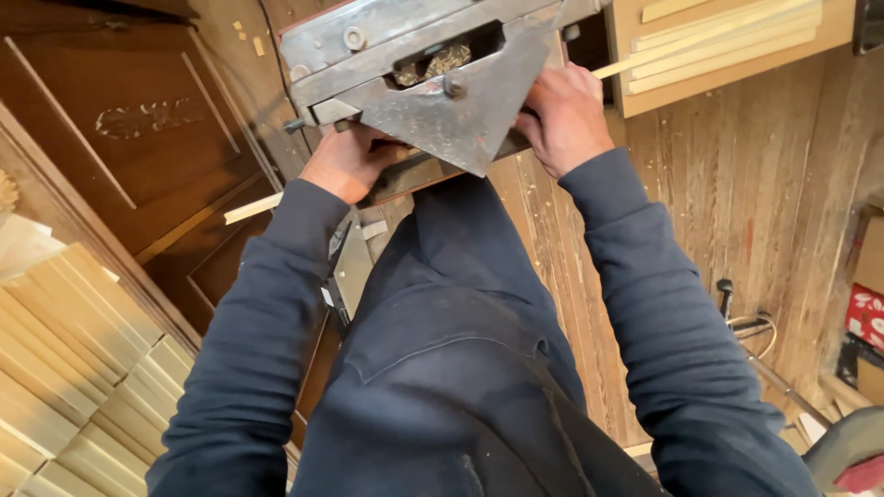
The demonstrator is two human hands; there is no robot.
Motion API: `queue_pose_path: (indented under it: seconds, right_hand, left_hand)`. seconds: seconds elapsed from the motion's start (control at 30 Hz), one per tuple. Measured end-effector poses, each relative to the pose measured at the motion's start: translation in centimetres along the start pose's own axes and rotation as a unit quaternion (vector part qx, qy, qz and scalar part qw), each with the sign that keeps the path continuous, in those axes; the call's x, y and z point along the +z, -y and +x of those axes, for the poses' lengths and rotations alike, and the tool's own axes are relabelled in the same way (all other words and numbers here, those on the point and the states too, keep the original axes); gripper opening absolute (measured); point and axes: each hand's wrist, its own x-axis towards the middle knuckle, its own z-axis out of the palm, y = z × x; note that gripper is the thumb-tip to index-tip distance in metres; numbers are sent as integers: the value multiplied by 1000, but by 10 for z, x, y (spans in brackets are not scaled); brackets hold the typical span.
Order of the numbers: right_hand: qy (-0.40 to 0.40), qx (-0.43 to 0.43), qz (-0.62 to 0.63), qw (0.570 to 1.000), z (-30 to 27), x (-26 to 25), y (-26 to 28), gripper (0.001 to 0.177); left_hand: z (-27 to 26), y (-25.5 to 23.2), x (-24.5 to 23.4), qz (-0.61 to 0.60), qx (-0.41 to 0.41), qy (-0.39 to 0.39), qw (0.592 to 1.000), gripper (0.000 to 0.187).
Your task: Cutting thin wooden strips to size using a manual mitre guillotine machine.
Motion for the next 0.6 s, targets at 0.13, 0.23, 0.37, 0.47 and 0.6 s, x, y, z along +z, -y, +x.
queue_pose_path:
  seconds: [0.13, 0.23, 0.37, 0.47, 0.6]
  right_hand:
    - [-1, -2, -1, 1000, -1, 3, -4, 23]
    - [2, 3, -6, 1000, -4, 6, -8, 21]
    - [-2, 3, -11, 1000, -4, 7, -11, 19]
    - [-3, 0, -13, 1000, -5, 7, -10, 19]
    - [5, 2, -15, 1000, -3, 6, -9, 19]
  left_hand:
    - [3, -5, -3, -40, -58, 34, 997, 31]
    - [4, -14, -5, -13, -95, 40, 995, 37]
    - [7, -14, -5, -12, -119, 66, 991, 35]
    - [6, -14, -5, -13, -118, 54, 991, 38]
    - [5, -12, -4, -19, -107, 50, 993, 35]
